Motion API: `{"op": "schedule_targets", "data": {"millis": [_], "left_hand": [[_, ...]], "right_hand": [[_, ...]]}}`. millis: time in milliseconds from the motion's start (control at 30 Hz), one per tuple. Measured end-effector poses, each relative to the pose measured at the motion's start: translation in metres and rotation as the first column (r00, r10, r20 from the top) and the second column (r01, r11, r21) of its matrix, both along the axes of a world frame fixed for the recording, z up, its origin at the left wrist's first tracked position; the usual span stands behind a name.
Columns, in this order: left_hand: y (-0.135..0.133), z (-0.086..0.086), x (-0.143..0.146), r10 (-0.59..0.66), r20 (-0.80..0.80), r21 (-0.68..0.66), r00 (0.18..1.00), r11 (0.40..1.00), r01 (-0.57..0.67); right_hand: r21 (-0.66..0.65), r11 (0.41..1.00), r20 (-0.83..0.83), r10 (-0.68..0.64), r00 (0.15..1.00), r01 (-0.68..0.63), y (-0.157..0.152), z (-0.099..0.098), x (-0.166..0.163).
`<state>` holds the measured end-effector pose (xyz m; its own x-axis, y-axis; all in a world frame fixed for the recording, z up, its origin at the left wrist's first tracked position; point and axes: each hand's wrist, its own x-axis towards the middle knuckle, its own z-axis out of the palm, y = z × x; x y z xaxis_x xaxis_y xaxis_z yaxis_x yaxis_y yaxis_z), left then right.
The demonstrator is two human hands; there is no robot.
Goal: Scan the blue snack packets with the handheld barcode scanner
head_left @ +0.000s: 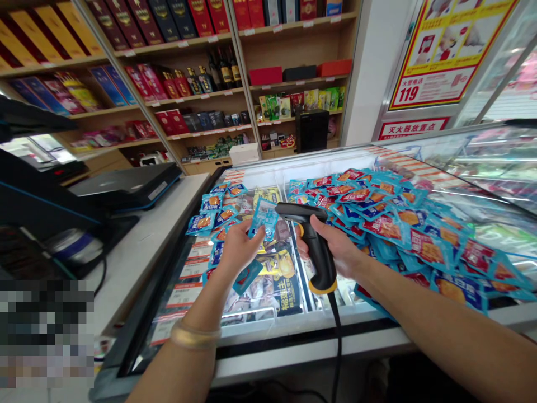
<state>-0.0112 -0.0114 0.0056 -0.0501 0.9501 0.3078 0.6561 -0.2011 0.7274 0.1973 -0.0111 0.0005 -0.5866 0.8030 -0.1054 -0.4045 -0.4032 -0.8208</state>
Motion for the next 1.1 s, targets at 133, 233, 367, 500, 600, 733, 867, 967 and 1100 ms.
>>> {"op": "schedule_targets", "data": {"millis": [133, 233, 367, 500, 600, 733, 867, 967, 1100], "left_hand": [[0.002, -0.003, -0.002, 0.005, 0.0, 0.01, 1.0, 1.0, -0.005], [0.003, -0.006, -0.003, -0.015, -0.005, 0.025, 1.0, 1.0, 0.015], [0.008, -0.009, -0.004, -0.002, -0.003, 0.074, 1.0, 0.997, 0.002], [0.016, 0.001, 0.008, 0.015, -0.096, 0.202, 0.995, 0.979, 0.005], [0.023, 0.018, 0.031, -0.004, -0.223, 0.263, 0.975, 0.963, 0.064], [0.037, 0.034, 0.08, -0.094, -0.337, 0.313, 0.937, 0.927, 0.205], [0.053, 0.04, 0.133, -0.186, -0.418, 0.285, 0.889, 0.902, 0.323], [0.061, 0.04, 0.164, -0.265, -0.481, 0.175, 0.836, 0.905, 0.388], [0.064, 0.039, 0.184, -0.376, -0.519, 0.018, 0.767, 0.893, 0.45]], "right_hand": [[-0.012, 1.0, -0.007, 0.01, 1.0, -0.011, 0.0, 0.001, 0.001], [-0.017, 1.0, -0.015, 0.012, 1.0, -0.012, 0.0, -0.001, 0.0], [-0.003, 1.0, -0.072, 0.001, 0.997, -0.001, 0.002, 0.002, -0.001], [0.018, 0.997, -0.148, -0.067, 0.987, 0.071, 0.003, 0.018, 0.011], [0.079, 0.987, -0.182, -0.126, 0.975, 0.142, 0.003, 0.036, 0.035], [0.129, 0.946, -0.142, -0.279, 0.95, 0.297, 0.0, 0.052, 0.081], [0.103, 0.893, -0.122, -0.426, 0.897, 0.438, -0.003, 0.053, 0.126], [0.065, 0.864, -0.115, -0.49, 0.864, 0.499, -0.006, 0.046, 0.148], [0.025, 0.858, -0.079, -0.511, 0.856, 0.514, -0.008, 0.033, 0.162]]}}
